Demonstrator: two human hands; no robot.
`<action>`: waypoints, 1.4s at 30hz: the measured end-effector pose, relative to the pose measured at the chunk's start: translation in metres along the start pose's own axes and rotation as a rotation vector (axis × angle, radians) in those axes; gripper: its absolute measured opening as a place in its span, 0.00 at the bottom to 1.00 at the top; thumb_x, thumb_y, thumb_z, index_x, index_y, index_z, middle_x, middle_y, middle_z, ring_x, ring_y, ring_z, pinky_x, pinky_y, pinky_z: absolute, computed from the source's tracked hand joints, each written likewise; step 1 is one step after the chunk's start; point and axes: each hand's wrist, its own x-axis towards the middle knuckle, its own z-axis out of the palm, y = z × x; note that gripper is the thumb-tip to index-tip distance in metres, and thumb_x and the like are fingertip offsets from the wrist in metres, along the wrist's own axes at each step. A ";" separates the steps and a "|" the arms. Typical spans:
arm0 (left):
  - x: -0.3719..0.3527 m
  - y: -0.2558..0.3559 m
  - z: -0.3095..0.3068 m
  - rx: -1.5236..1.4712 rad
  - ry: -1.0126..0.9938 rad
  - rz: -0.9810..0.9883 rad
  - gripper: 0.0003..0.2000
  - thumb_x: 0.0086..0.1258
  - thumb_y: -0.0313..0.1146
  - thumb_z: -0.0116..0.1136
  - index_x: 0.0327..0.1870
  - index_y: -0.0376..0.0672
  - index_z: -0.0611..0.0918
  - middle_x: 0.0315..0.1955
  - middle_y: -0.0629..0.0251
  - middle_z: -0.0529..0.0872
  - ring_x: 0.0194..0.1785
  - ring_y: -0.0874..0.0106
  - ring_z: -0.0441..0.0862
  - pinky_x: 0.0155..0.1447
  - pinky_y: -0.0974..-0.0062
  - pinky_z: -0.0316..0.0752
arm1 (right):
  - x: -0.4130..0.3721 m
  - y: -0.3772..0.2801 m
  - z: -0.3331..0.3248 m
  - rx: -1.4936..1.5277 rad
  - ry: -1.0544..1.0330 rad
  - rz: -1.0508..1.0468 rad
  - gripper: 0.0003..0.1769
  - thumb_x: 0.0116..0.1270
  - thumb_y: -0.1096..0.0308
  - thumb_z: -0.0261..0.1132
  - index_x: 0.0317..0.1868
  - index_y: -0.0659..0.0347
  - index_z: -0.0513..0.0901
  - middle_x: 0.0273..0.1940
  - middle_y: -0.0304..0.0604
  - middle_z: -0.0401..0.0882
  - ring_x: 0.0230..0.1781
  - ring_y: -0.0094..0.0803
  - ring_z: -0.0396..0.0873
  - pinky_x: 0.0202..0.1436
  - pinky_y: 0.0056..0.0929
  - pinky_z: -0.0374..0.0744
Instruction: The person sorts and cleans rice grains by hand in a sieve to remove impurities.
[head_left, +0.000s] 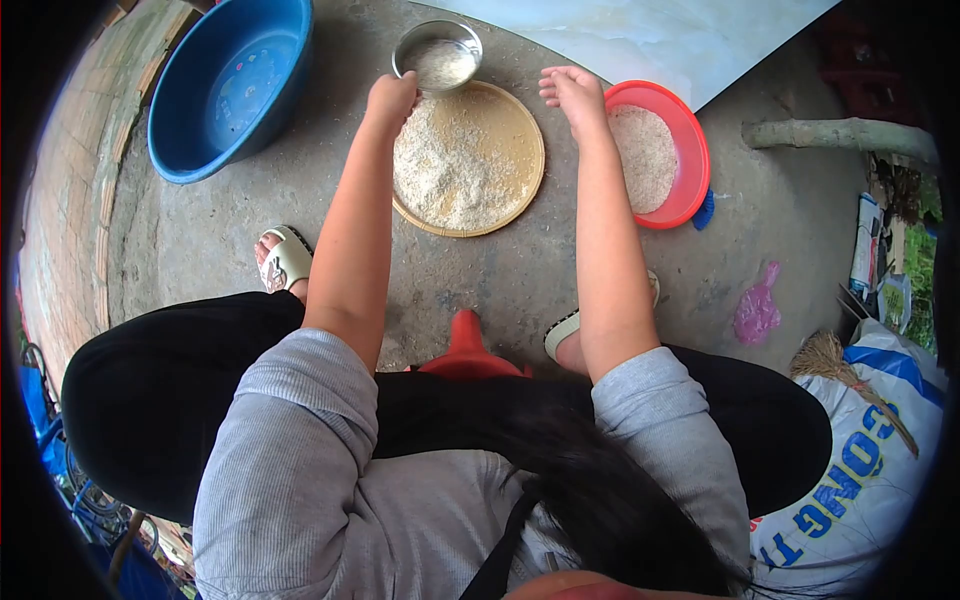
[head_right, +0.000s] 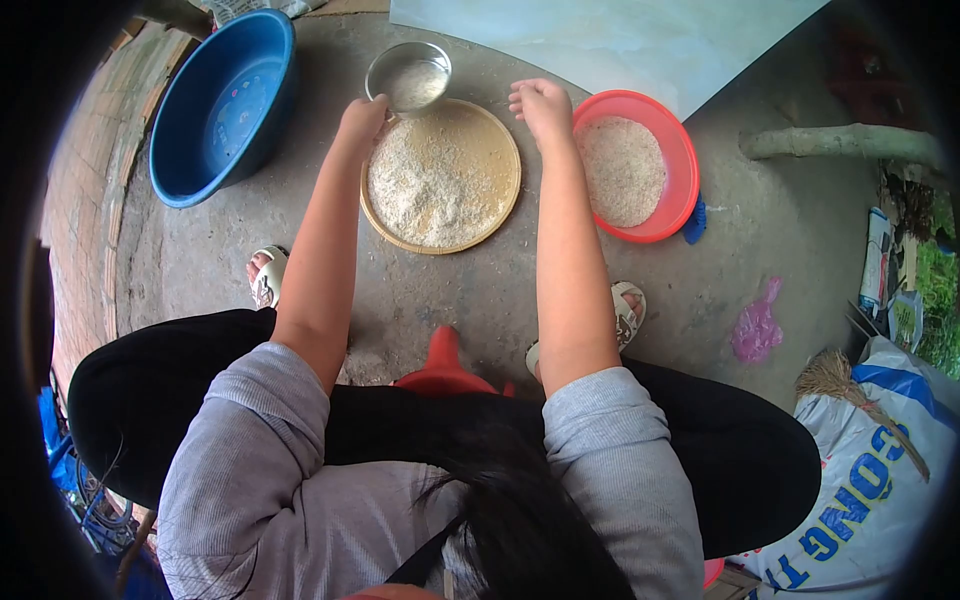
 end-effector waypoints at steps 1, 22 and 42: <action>0.010 -0.008 -0.008 -0.012 0.070 -0.003 0.16 0.62 0.41 0.49 0.22 0.36 0.79 0.14 0.64 0.75 0.17 0.72 0.70 0.22 0.70 0.65 | -0.001 0.007 0.003 -0.040 -0.038 0.075 0.12 0.68 0.69 0.53 0.43 0.65 0.81 0.37 0.42 0.82 0.33 0.25 0.79 0.37 0.23 0.78; 0.018 -0.059 -0.057 -0.531 0.254 -0.242 0.11 0.64 0.35 0.48 0.20 0.44 0.73 0.13 0.74 0.67 0.11 0.81 0.60 0.14 0.81 0.52 | -0.023 0.081 0.032 -0.683 -0.163 -0.112 0.09 0.56 0.73 0.60 0.36 0.60 0.85 0.37 0.53 0.83 0.40 0.45 0.82 0.46 0.36 0.78; -0.009 -0.050 0.026 0.003 0.087 0.035 0.18 0.61 0.41 0.51 0.23 0.33 0.84 0.20 0.56 0.82 0.26 0.66 0.79 0.36 0.68 0.72 | -0.088 0.088 0.073 -0.773 -0.294 -0.632 0.05 0.59 0.73 0.62 0.36 0.62 0.83 0.39 0.47 0.79 0.43 0.45 0.77 0.48 0.39 0.77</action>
